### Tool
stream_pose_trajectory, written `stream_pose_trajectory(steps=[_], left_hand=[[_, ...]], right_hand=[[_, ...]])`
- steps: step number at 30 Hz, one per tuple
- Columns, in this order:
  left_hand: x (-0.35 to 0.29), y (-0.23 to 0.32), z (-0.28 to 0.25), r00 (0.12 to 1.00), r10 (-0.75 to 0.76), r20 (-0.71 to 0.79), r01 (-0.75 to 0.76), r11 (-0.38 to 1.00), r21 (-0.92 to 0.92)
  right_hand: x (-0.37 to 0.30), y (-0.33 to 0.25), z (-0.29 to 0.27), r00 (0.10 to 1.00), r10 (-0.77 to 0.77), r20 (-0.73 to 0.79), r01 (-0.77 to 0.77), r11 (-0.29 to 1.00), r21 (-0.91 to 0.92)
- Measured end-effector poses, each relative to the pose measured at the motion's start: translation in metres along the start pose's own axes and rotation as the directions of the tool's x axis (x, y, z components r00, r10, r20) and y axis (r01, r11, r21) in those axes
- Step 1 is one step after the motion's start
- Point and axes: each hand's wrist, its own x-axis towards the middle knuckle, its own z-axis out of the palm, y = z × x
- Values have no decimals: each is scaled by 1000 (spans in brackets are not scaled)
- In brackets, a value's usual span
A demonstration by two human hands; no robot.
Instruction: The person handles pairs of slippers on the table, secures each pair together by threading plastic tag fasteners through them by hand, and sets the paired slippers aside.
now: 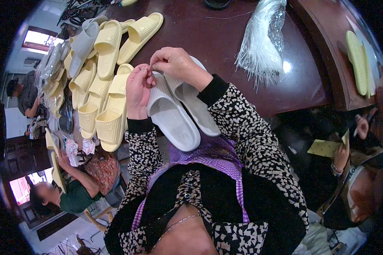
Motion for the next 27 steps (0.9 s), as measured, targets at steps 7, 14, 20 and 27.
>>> stream_pose_trajectory(steps=[7, 14, 20, 27], left_hand=[[3, -7, -5, 998, -36, -47, 38, 998, 50], [-8, -6, 10, 998, 25, -59, -18, 994, 110], [-5, -6, 9, 992, -111, -52, 110, 994, -22], [-5, -8, 7, 993, -112, -41, 111, 994, -10]], right_hand=[[-2, 4, -1, 996, -90, 6, 91, 995, -43], [2, -15, 1, 994, -105, 12, 106, 980, -167], [-4, -11, 3, 1000, -21, -1, 20, 991, -130], [-4, -2, 4, 1000, 14, 5, -13, 990, -137]])
